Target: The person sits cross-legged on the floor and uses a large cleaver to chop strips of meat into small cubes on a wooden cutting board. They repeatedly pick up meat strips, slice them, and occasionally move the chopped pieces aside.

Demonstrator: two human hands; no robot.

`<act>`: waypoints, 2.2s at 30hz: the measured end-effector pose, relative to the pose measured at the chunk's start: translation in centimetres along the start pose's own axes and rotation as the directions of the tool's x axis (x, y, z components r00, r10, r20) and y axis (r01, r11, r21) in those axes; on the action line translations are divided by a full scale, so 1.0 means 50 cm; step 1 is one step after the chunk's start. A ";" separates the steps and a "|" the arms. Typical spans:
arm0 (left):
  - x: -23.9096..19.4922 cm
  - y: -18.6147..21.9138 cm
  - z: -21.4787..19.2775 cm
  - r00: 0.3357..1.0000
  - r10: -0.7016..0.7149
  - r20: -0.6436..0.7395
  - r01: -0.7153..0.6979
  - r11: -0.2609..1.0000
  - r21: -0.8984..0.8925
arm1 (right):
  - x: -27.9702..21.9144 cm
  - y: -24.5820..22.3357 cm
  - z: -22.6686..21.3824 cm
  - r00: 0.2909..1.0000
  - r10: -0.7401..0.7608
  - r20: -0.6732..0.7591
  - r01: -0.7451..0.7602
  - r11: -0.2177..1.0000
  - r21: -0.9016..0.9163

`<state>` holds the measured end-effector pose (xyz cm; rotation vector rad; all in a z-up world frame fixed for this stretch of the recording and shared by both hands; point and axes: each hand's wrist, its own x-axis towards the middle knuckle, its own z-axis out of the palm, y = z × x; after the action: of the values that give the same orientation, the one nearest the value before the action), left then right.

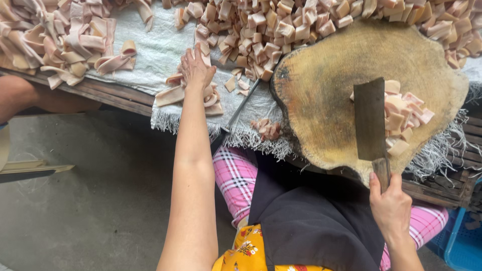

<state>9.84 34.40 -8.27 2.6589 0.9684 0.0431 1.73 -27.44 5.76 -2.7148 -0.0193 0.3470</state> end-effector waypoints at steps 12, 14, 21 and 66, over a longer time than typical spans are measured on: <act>-0.024 0.021 0.016 0.919 0.058 0.391 -0.066 0.998 0.006 | -0.003 -0.024 -0.002 0.975 0.197 0.107 -0.198 0.980 0.004; -0.088 0.037 -0.008 0.910 0.179 0.374 -0.161 0.984 -0.077 | -0.001 -0.022 -0.003 0.976 0.184 0.112 -0.187 0.982 0.018; -0.181 0.079 -0.142 0.948 0.318 -0.022 -0.314 0.917 -0.246 | 0.005 -0.023 -0.010 0.976 0.174 0.130 -0.184 0.980 0.071; -0.037 0.162 -0.113 0.901 0.031 0.434 0.433 0.026 -0.901 | -0.006 -0.006 0.021 1.000 0.018 0.017 -0.019 0.994 0.109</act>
<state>12.70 28.94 -0.34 1.0584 0.7128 0.1309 1.21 -26.77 5.00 -2.6061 0.0198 0.3641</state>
